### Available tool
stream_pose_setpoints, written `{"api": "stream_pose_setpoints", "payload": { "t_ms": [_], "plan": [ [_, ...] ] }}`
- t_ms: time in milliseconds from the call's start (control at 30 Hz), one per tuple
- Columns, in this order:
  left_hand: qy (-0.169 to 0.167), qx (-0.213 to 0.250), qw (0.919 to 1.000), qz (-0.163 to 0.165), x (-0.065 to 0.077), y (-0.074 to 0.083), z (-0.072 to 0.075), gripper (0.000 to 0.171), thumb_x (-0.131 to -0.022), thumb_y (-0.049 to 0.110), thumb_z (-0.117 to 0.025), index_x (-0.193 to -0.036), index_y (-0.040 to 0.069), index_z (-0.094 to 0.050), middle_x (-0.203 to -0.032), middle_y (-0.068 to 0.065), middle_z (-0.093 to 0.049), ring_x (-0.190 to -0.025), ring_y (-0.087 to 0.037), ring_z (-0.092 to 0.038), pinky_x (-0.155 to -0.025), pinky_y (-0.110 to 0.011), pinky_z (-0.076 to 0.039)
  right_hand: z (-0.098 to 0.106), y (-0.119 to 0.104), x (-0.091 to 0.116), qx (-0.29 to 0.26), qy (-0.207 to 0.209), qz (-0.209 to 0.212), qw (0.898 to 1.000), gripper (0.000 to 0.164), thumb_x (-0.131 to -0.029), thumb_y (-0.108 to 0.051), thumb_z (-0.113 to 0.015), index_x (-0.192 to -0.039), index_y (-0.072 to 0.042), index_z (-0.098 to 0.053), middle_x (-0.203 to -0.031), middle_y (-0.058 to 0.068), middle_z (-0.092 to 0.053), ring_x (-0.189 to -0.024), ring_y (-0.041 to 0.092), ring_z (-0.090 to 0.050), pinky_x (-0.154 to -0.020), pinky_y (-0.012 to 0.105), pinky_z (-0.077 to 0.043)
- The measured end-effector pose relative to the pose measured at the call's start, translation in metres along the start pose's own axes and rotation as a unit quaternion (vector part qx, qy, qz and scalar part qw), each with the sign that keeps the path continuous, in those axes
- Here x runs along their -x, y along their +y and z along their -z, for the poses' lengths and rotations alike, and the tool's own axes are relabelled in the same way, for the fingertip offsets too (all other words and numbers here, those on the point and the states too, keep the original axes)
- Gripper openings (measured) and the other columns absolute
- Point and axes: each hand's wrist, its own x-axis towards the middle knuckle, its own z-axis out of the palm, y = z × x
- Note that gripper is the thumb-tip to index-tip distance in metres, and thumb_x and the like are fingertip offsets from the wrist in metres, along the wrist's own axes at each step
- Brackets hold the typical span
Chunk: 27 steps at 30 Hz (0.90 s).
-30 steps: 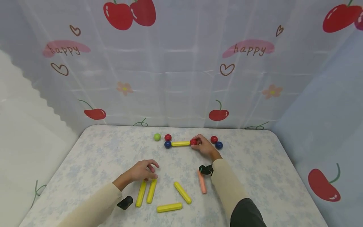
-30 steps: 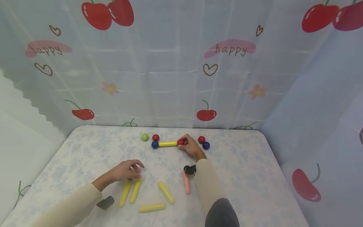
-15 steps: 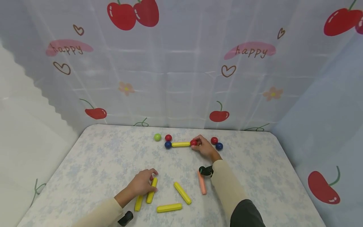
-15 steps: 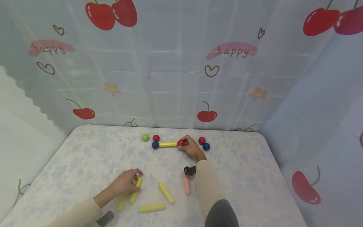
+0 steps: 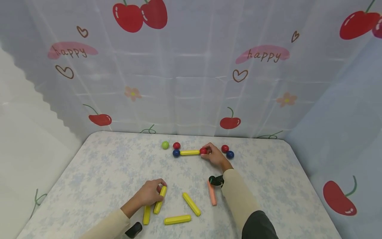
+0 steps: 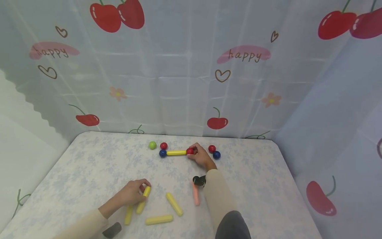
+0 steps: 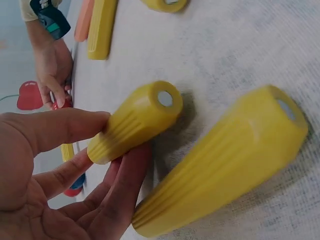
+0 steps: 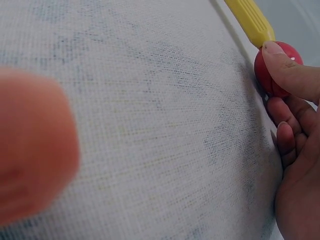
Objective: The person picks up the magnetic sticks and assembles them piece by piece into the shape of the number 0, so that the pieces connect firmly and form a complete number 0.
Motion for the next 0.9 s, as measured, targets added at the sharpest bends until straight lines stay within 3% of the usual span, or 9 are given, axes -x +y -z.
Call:
{"api": "stream_pose_setpoints", "payload": {
  "t_ms": [200, 433, 667, 900],
  "plan": [
    [0.015, 0.072, 0.9972, 0.01, -0.008, 0.003, 0.008, 0.036, -0.082, 0.002, -0.07, -0.116, 0.009, -0.06, -0.088, -0.006, -0.058, -0.066, -0.018, -0.056, -0.058, -0.032, -0.048, 0.0, 0.001, -0.003, -0.004, -0.001, 0.003, 1.0, 0.032, -0.089, -0.014, -0.07, -0.116, -0.011, -0.054, -0.096, 0.008, -0.056, -0.088, 0.022, -0.049, -0.078, 0.034, -0.038],
    [0.016, 0.208, 0.9772, 0.038, -0.026, 0.007, 0.015, 0.035, -0.094, 0.004, -0.058, -0.129, 0.005, -0.054, -0.103, -0.013, -0.057, -0.074, -0.021, -0.057, -0.061, -0.036, -0.053, -0.002, 0.002, -0.005, 0.003, -0.001, -0.001, 1.0, 0.032, -0.089, -0.014, -0.07, -0.118, -0.011, -0.054, -0.099, 0.007, -0.057, -0.09, 0.021, -0.05, -0.079, 0.034, -0.039],
    [0.04, 0.256, 0.9625, 0.082, -0.053, 0.013, 0.016, 0.04, -0.096, 0.009, -0.059, -0.134, -0.001, -0.051, -0.114, -0.016, -0.061, -0.086, -0.019, -0.063, -0.069, -0.036, -0.055, -0.002, 0.003, -0.004, -0.008, 0.001, -0.006, 1.0, 0.031, -0.089, -0.013, -0.069, -0.117, -0.011, -0.055, -0.101, 0.008, -0.058, -0.091, 0.021, -0.051, -0.081, 0.035, -0.04],
    [0.048, 0.281, 0.9543, 0.09, -0.07, 0.017, 0.015, 0.039, -0.096, 0.01, -0.058, -0.133, 0.0, -0.053, -0.117, -0.016, -0.062, -0.086, -0.018, -0.063, -0.073, -0.035, -0.055, -0.001, 0.002, -0.002, -0.008, 0.003, -0.013, 1.0, 0.033, -0.089, -0.013, -0.07, -0.118, -0.011, -0.055, -0.1, 0.008, -0.057, -0.09, 0.021, -0.05, -0.08, 0.035, -0.04]
  ]
}}
